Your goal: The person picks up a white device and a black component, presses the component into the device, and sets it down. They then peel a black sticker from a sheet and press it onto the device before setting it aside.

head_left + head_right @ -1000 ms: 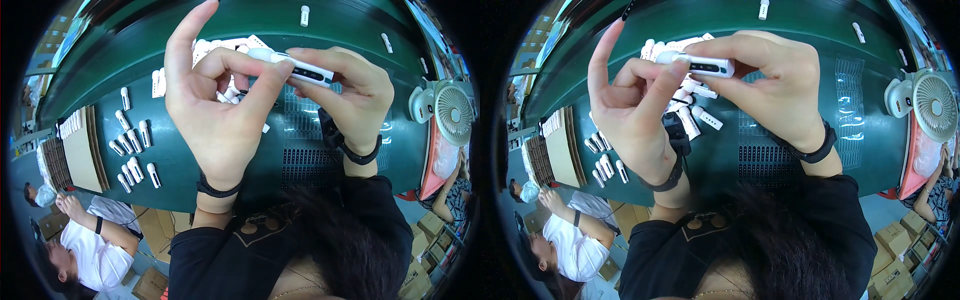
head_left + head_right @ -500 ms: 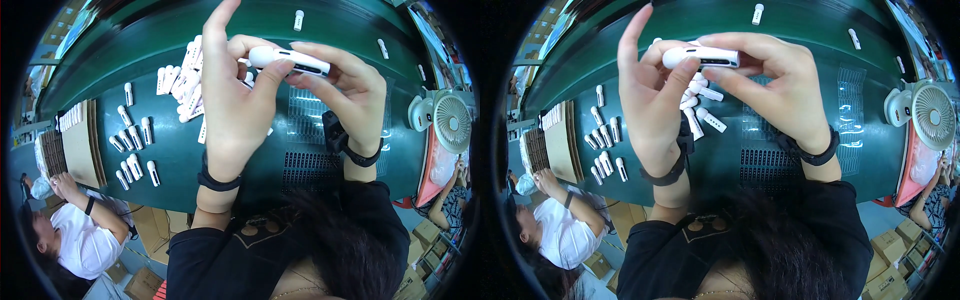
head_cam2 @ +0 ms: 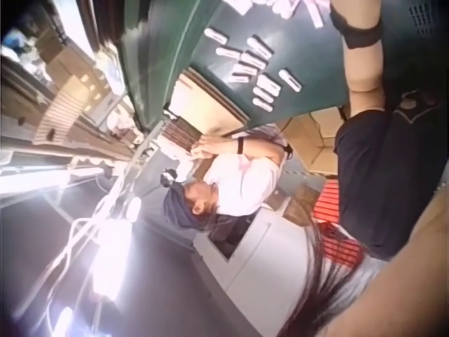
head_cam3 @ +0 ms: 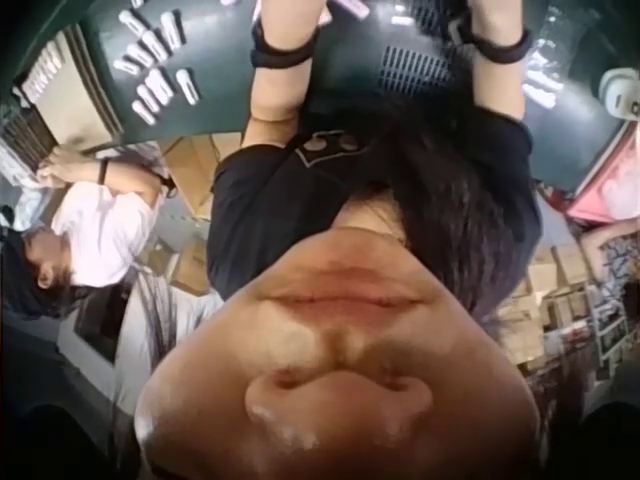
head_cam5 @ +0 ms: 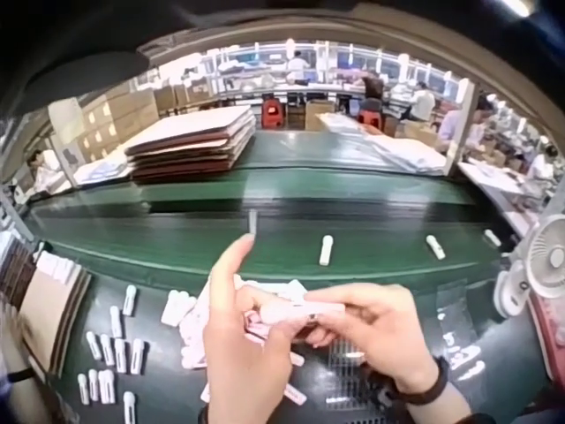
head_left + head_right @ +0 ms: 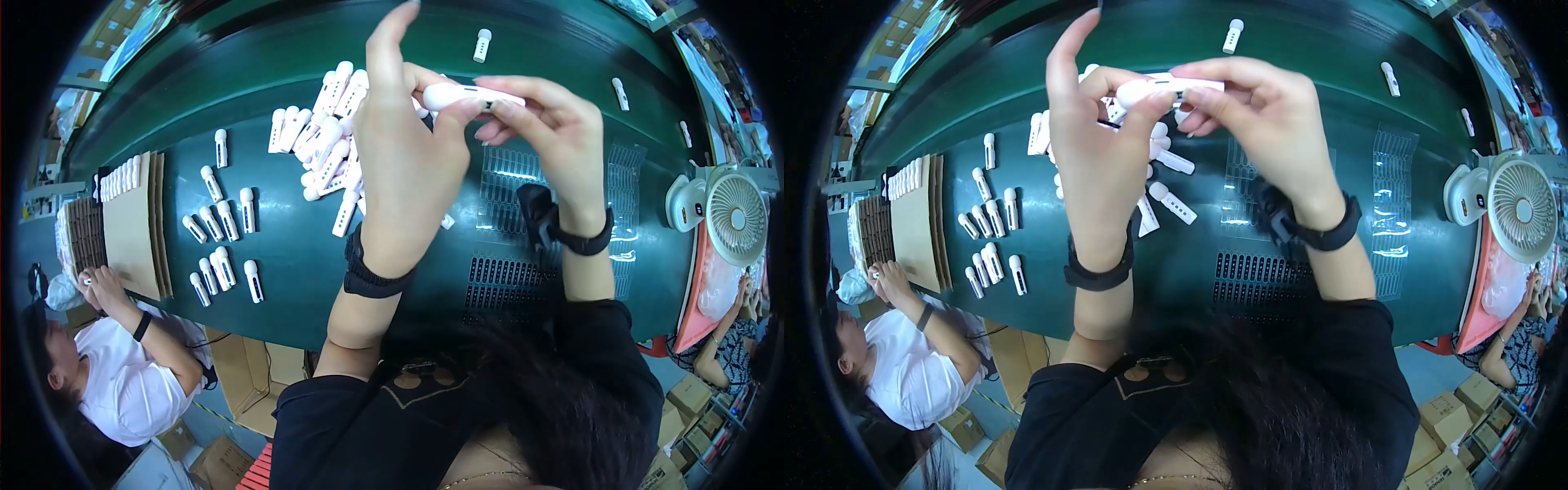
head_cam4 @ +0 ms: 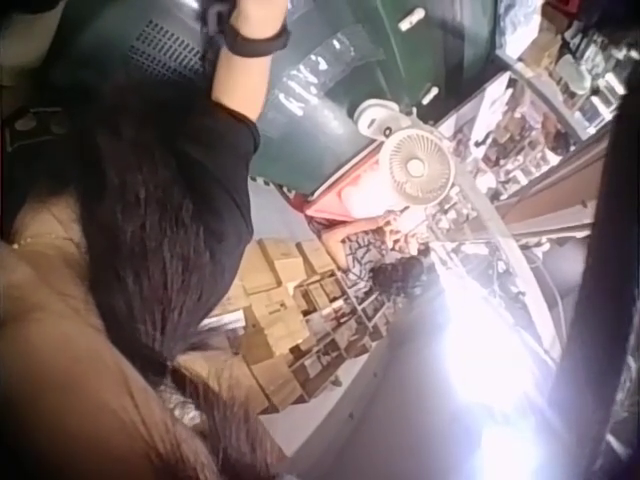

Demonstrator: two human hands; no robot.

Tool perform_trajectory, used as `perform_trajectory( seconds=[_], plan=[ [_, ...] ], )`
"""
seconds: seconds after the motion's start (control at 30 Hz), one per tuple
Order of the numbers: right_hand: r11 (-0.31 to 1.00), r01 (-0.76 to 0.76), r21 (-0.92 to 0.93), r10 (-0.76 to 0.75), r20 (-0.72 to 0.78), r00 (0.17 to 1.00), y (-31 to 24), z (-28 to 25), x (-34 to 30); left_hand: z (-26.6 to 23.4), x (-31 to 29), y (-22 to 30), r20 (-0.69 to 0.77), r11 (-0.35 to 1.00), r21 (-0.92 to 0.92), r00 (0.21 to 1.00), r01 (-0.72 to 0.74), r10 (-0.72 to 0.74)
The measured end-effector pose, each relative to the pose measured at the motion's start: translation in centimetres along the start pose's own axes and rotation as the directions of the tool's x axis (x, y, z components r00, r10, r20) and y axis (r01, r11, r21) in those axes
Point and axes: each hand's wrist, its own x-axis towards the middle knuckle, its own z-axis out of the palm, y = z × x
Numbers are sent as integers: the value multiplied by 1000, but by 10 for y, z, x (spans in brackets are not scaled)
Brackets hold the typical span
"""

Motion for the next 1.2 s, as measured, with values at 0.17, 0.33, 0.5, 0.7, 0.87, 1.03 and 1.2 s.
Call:
perform_trajectory(
  seconds=[0.17, 0.33, 0.5, 0.7, 0.87, 1.03, 1.2],
  plan=[
    [966, -228, -125, 241, 96, 966, 40, -28, 58, -9, -1, 26, -210, 417, 774, 815, 476, -540],
    [872, -143, -468, 196, 68, 978, 117, -44, 112, -16, 12, 35, -224, 408, 748, 777, 524, -588],
    [240, -202, -949, 312, -122, 942, 130, -39, 129, -17, 22, 45, -275, 411, 636, 689, 654, -671],
    [251, -215, -944, 650, -1, 760, 125, -29, 146, -21, 24, 48, -294, 418, 577, 656, 702, -695],
    [240, -106, -965, 476, 22, 879, 142, -25, 147, -19, 30, 54, -320, 444, 483, 625, 755, -712],
    [537, -30, -843, 180, 80, 980, 128, -42, 131, -20, 35, 61, -344, 493, 277, 564, 825, -750],
    [898, 27, -440, -47, -35, 998, 26, -7, 62, -25, 39, 70, -369, 505, 119, 511, 855, -776]
  ],
)
